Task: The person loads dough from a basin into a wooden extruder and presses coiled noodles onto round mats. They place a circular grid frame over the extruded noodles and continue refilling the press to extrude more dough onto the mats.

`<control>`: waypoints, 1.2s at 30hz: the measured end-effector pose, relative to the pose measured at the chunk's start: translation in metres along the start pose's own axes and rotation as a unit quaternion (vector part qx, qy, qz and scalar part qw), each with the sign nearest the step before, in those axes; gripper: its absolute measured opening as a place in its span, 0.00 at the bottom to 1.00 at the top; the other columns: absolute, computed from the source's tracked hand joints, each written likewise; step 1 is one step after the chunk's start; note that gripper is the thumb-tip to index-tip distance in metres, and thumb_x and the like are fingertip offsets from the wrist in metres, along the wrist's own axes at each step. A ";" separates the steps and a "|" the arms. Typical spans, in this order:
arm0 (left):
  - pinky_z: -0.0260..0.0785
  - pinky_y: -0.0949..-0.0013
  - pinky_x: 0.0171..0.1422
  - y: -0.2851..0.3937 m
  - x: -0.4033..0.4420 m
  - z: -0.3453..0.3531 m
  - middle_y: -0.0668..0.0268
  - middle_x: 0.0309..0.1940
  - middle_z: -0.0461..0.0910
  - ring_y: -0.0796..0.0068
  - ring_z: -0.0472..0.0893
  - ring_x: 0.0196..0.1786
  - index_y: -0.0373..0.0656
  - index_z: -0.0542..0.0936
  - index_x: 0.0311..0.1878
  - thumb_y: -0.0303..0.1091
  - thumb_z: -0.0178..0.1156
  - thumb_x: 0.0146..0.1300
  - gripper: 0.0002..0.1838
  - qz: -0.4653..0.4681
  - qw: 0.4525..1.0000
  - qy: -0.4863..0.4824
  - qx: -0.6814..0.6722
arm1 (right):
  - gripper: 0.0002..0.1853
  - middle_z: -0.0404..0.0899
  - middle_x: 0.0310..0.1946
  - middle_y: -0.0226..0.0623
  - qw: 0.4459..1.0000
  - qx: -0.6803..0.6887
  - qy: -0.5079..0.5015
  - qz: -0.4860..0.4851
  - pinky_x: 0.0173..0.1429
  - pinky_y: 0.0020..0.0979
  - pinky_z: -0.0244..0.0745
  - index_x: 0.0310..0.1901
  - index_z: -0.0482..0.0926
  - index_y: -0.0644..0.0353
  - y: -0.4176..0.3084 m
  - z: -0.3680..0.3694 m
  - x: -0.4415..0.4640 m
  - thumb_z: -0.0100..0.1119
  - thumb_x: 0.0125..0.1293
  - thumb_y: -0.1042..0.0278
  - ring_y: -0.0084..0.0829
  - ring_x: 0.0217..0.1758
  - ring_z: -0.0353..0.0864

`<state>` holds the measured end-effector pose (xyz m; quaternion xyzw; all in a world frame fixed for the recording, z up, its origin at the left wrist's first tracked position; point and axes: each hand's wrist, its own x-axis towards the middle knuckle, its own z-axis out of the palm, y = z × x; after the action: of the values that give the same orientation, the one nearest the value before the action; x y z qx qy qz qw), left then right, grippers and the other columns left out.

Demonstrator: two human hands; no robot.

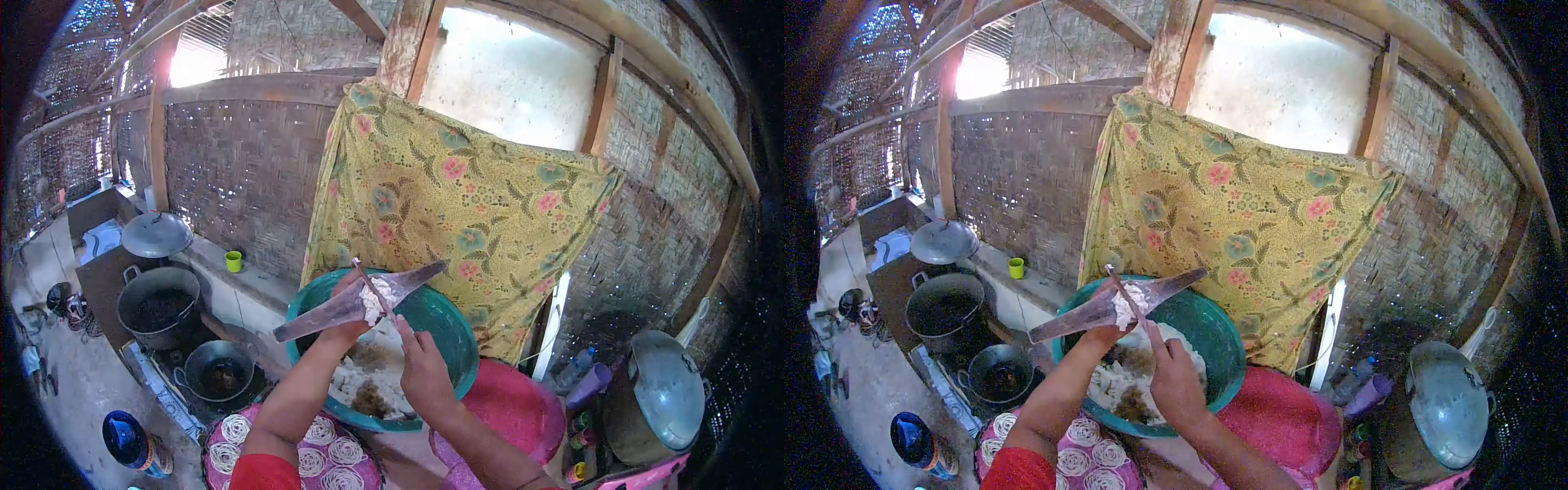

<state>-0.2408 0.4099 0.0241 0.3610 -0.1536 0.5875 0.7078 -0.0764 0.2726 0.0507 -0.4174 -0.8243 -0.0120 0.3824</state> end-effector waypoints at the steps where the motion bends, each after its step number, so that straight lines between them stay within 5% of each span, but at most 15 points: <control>1: 0.74 0.71 0.46 -0.002 0.000 -0.010 0.63 0.38 0.80 0.72 0.80 0.40 0.41 0.75 0.42 0.34 0.49 0.65 0.09 -0.001 1.000 0.000 -0.001 | 0.32 0.68 0.38 0.50 1.000 -0.007 -0.010 0.016 0.43 0.43 0.70 0.66 0.60 0.60 -0.001 -0.001 -0.003 0.44 0.57 0.85 0.51 0.38 0.72; 2: 0.74 0.70 0.47 -0.004 0.000 -0.032 0.62 0.37 0.80 0.71 0.80 0.39 0.42 0.76 0.41 0.34 0.50 0.65 0.09 0.063 0.917 0.018 0.393 | 0.28 0.68 0.40 0.50 0.999 -0.013 -0.020 0.032 0.44 0.43 0.70 0.64 0.62 0.60 -0.003 -0.003 -0.006 0.44 0.61 0.83 0.51 0.39 0.72; 4: 0.73 0.69 0.48 -0.011 0.004 -0.072 0.62 0.36 0.80 0.69 0.80 0.39 0.42 0.76 0.41 0.34 0.50 0.64 0.09 0.117 0.682 0.031 0.721 | 0.31 0.68 0.40 0.50 0.999 -0.025 -0.034 0.032 0.44 0.45 0.71 0.65 0.60 0.59 -0.003 -0.009 -0.011 0.44 0.58 0.84 0.52 0.39 0.73; 8: 0.71 0.64 0.46 -0.018 0.011 -0.098 0.62 0.32 0.79 0.65 0.78 0.37 0.45 0.78 0.35 0.37 0.56 0.57 0.07 0.177 0.685 0.102 0.699 | 0.32 0.71 0.40 0.51 0.995 -0.013 -0.080 0.062 0.45 0.43 0.74 0.65 0.61 0.61 -0.003 -0.028 -0.025 0.43 0.54 0.85 0.51 0.42 0.75; 11: 0.68 0.62 0.42 0.000 -0.002 0.009 0.62 0.30 0.78 0.63 0.76 0.35 0.46 0.79 0.31 0.38 0.61 0.52 0.07 0.246 0.481 0.070 0.839 | 0.30 0.75 0.42 0.52 0.990 0.114 -0.031 -0.079 0.47 0.37 0.74 0.62 0.65 0.61 0.022 -0.048 -0.027 0.44 0.54 0.87 0.48 0.45 0.77; 13: 0.66 0.62 0.37 0.001 0.003 0.005 0.63 0.29 0.77 0.64 0.74 0.31 0.48 0.80 0.29 0.39 0.65 0.47 0.08 0.292 0.355 0.031 0.887 | 0.29 0.76 0.44 0.52 0.993 0.114 -0.039 -0.011 0.47 0.36 0.74 0.61 0.66 0.61 0.015 -0.072 -0.011 0.44 0.54 0.87 0.47 0.45 0.78; 15: 0.67 0.64 0.43 -0.003 0.001 -0.021 0.66 0.31 0.79 0.67 0.76 0.37 0.49 0.78 0.36 0.40 0.63 0.51 0.10 0.212 0.458 0.022 0.863 | 0.25 0.76 0.49 0.54 0.984 0.079 -0.098 0.125 0.51 0.37 0.72 0.60 0.67 0.60 0.017 -0.079 0.002 0.42 0.60 0.85 0.48 0.49 0.79; 18: 0.68 0.67 0.45 -0.002 -0.006 0.016 0.69 0.30 0.79 0.72 0.77 0.40 0.49 0.77 0.39 0.40 0.60 0.55 0.10 0.201 0.419 0.009 0.886 | 0.21 0.75 0.47 0.57 0.988 0.129 -0.053 0.065 0.53 0.40 0.71 0.60 0.67 0.60 0.007 -0.051 -0.006 0.41 0.64 0.80 0.51 0.51 0.77; 19: 0.67 0.66 0.39 -0.002 -0.002 0.009 0.66 0.27 0.76 0.67 0.76 0.35 0.47 0.78 0.34 0.39 0.63 0.49 0.10 0.259 0.469 0.001 0.844 | 0.21 0.76 0.38 0.51 0.995 0.095 -0.017 -0.013 0.45 0.31 0.72 0.61 0.65 0.62 0.032 -0.025 -0.011 0.44 0.66 0.78 0.35 0.35 0.77; 24: 0.67 0.64 0.35 -0.013 0.002 -0.046 0.63 0.25 0.72 0.60 0.74 0.31 0.45 0.78 0.29 0.37 0.66 0.41 0.11 0.176 0.705 0.073 0.683 | 0.19 0.75 0.37 0.47 0.993 0.104 -0.041 0.031 0.40 0.31 0.72 0.62 0.64 0.61 0.022 -0.025 -0.042 0.43 0.70 0.73 0.31 0.32 0.74; 26: 0.66 0.63 0.34 -0.013 -0.001 -0.032 0.62 0.25 0.71 0.60 0.73 0.31 0.46 0.77 0.28 0.37 0.66 0.40 0.11 0.183 0.699 0.061 0.689 | 0.19 0.75 0.35 0.43 0.987 0.139 -0.069 0.038 0.34 0.30 0.72 0.62 0.65 0.60 0.025 -0.051 -0.047 0.43 0.70 0.71 0.28 0.27 0.72; 28: 0.66 0.62 0.33 -0.008 -0.007 0.014 0.63 0.24 0.70 0.60 0.72 0.30 0.46 0.76 0.27 0.38 0.67 0.39 0.12 0.201 0.654 0.050 0.727 | 0.19 0.75 0.30 0.34 0.719 0.503 -0.285 0.387 0.20 0.24 0.64 0.62 0.66 0.51 0.012 -0.105 -0.040 0.45 0.70 0.68 0.26 0.20 0.70; 32: 0.65 0.61 0.33 -0.005 -0.013 0.052 0.63 0.24 0.68 0.59 0.71 0.29 0.45 0.75 0.26 0.43 0.69 0.36 0.17 0.273 0.477 -0.021 0.835 | 0.16 0.71 0.26 0.30 0.697 0.439 -0.352 0.444 0.18 0.22 0.58 0.58 0.71 0.54 0.022 -0.148 0.006 0.45 0.70 0.66 0.21 0.17 0.61; 35: 0.66 0.61 0.33 -0.019 -0.014 0.049 0.63 0.25 0.67 0.60 0.71 0.30 0.46 0.74 0.26 0.45 0.69 0.35 0.18 0.264 0.438 -0.087 0.855 | 0.15 0.68 0.23 0.27 0.668 0.402 -0.395 0.486 0.17 0.21 0.54 0.54 0.74 0.57 0.034 -0.160 0.030 0.45 0.70 0.65 0.17 0.16 0.55; 36: 0.66 0.61 0.34 -0.024 -0.014 0.049 0.63 0.25 0.68 0.60 0.71 0.30 0.46 0.74 0.26 0.45 0.68 0.36 0.18 0.256 0.412 -0.108 0.868 | 0.13 0.68 0.21 0.27 0.852 0.177 -0.425 0.248 0.18 0.24 0.57 0.50 0.76 0.58 0.042 -0.149 0.040 0.47 0.67 0.66 0.19 0.15 0.56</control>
<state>-0.2121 0.3650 0.0417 0.7871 0.2776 0.5175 -0.1889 0.0306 0.2766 0.1690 -0.4976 -0.7636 0.4082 0.0522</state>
